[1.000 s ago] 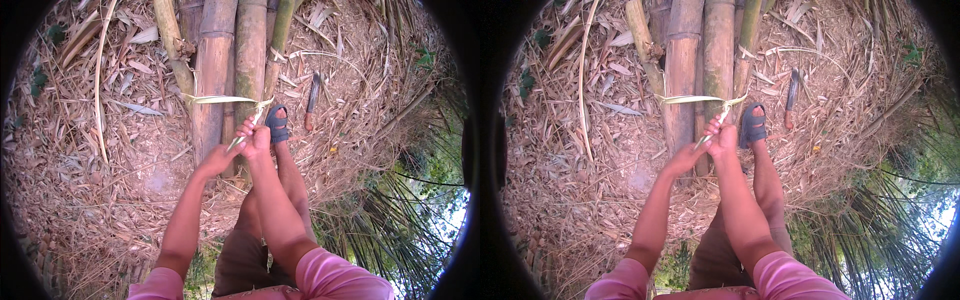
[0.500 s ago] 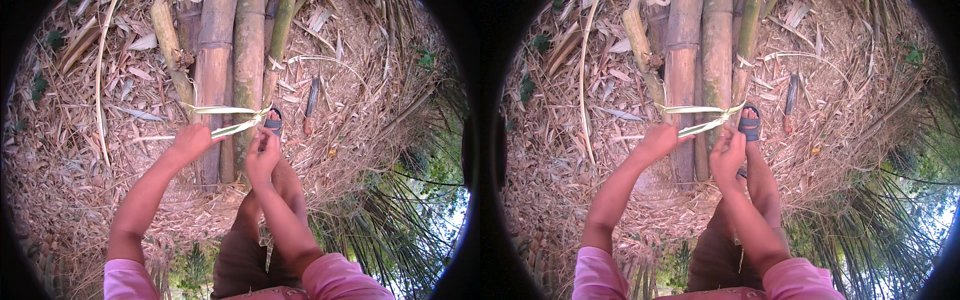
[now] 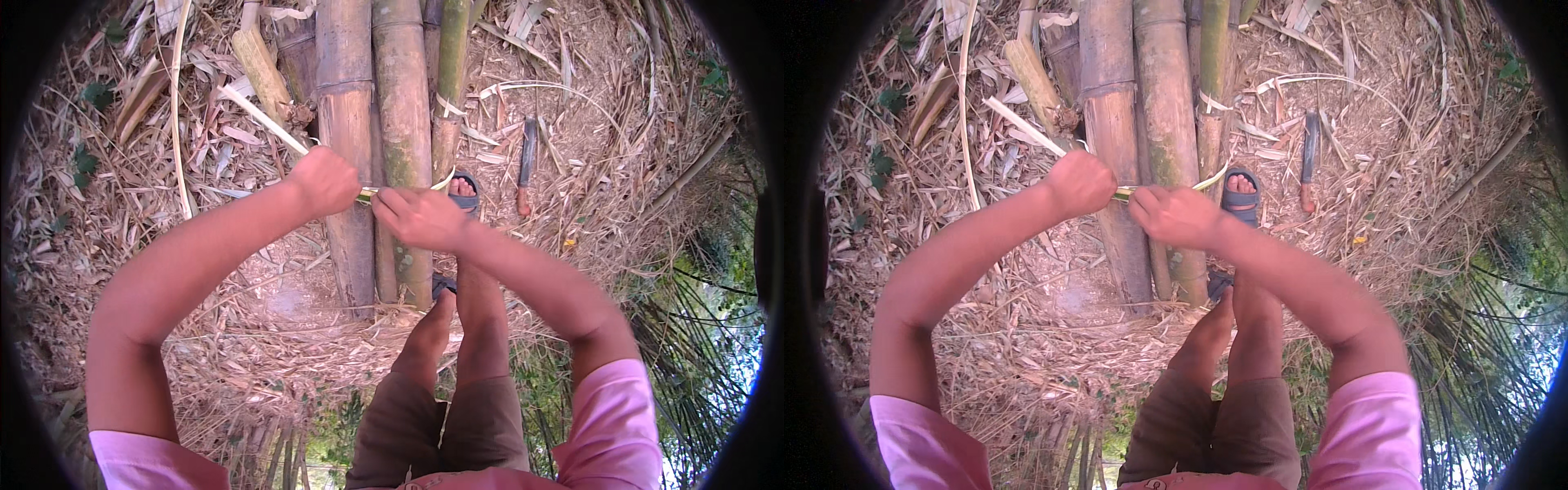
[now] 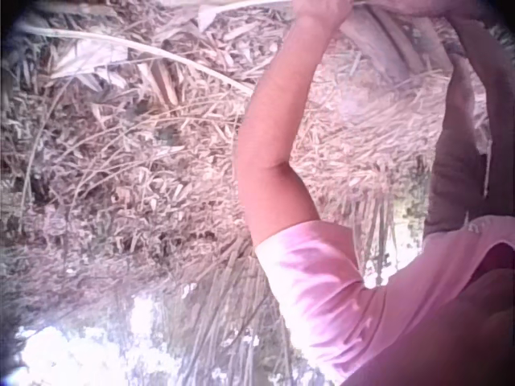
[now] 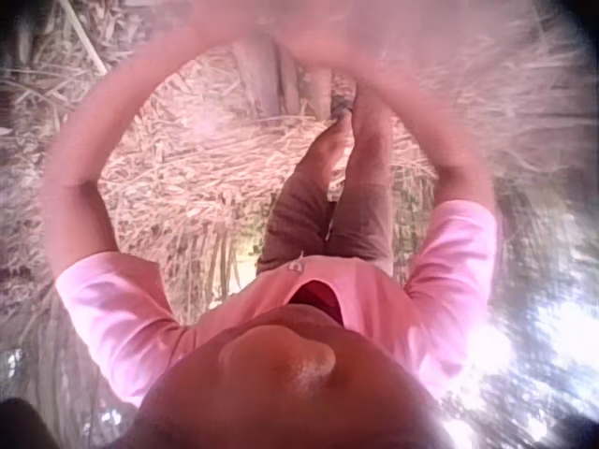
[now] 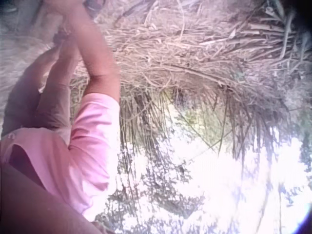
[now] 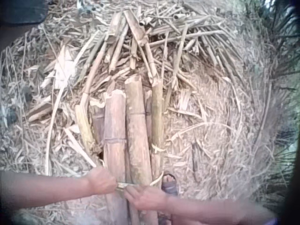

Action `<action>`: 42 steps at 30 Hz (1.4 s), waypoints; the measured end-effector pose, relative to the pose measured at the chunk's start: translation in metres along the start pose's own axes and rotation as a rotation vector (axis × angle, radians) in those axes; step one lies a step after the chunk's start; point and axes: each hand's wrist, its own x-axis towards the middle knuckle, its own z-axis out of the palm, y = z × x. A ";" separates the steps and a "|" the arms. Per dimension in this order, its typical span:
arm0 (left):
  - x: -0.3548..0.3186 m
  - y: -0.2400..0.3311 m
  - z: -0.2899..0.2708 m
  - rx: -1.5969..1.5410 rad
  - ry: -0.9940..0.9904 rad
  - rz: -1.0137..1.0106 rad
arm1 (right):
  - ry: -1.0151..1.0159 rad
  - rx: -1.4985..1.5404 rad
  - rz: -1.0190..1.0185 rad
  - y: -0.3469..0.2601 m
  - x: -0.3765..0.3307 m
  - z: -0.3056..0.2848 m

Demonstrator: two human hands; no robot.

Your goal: The person gathers several pieces of bamboo and ties them together into a bundle using a strip of plant material.

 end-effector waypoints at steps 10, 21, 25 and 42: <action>0.054 -0.044 -0.049 0.123 0.003 0.373 | 0.022 -0.576 -0.903 0.071 0.035 -0.047; 0.117 -0.060 -0.063 0.242 0.048 0.585 | -0.136 -0.413 -0.711 0.089 0.046 -0.025; 0.128 -0.044 -0.076 0.517 0.183 0.665 | -0.072 -0.372 -0.612 0.086 0.039 -0.025; 0.021 0.175 0.129 -1.125 0.956 -1.258 | 0.160 -0.332 -0.261 0.073 -0.006 -0.007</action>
